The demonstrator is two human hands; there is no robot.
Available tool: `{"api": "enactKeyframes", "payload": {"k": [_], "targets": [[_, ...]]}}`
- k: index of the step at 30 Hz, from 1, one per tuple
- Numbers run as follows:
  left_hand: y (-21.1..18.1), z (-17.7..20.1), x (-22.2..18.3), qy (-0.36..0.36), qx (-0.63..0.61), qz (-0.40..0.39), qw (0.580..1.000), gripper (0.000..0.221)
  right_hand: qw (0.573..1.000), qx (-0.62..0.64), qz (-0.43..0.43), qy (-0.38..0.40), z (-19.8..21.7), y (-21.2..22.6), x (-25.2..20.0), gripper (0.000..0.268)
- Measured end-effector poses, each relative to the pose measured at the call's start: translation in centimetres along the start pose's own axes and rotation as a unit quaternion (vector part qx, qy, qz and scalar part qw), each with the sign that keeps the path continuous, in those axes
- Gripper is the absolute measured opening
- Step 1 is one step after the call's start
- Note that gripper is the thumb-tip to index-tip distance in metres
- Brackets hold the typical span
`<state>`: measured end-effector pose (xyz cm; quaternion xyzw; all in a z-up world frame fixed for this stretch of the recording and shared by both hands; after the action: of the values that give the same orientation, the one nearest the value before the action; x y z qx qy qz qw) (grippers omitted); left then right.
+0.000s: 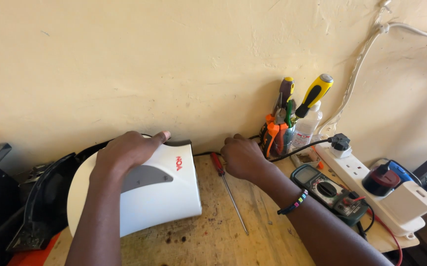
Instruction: Disassembling an electric kettle by removing screws and prying off the handle and outer casing
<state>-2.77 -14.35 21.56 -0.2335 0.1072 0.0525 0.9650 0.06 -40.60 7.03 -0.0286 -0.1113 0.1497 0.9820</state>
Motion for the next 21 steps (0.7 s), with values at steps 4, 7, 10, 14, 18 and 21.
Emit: {"api": "enactKeyframes", "payload": {"k": [4, 7, 10, 14, 18, 21], "targets": [[-1.4, 0.3, -1.2, 0.02, -0.072, -0.023, 0.997, 0.068, 0.996, 0.091, -0.004, -0.013, 1.7, -0.4, -0.3, 0.018], [-1.5, -0.3, 0.3, 0.048, -0.114, -0.033, 0.992, 0.054, 0.962, 0.253, -0.038, -0.094, 3.1, -0.7, -0.4, 0.017], [-1.0, -0.4, 0.1, 0.045, -0.122, -0.054, 0.99, 0.053, 0.897, 0.418, -0.057, -0.13, 3.6, -0.1, -0.3, 0.01], [-0.2, -0.6, 0.5, -0.006, -0.129, -0.028, 0.991, 0.055, 0.951, 0.299, -0.08, -0.025, 3.1, -0.4, -0.2, 0.034], [1.4, -0.7, 0.9, -0.05, -0.114, -0.001, 0.992, 0.058, 0.976, 0.145, -0.085, 0.138, 2.7, 2.8, -1.0, 0.054], [1.7, -0.3, 0.3, -0.054, -0.129, 0.003, 0.99, 0.059, 0.975, 0.173, -0.097, 0.101, -1.1, 2.2, 0.9, 0.028]]}}
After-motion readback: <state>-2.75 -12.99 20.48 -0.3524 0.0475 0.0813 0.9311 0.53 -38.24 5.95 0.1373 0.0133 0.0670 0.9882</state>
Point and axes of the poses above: each hand's wrist, its own x-axis towards the middle knuckle, its own z-axis out of the back of the hand, y = z × x, the point moved 2 cm from there along x, towards the middle knuckle, and after that the axes turned 6 degrees about -x, right-handed, at the moved point
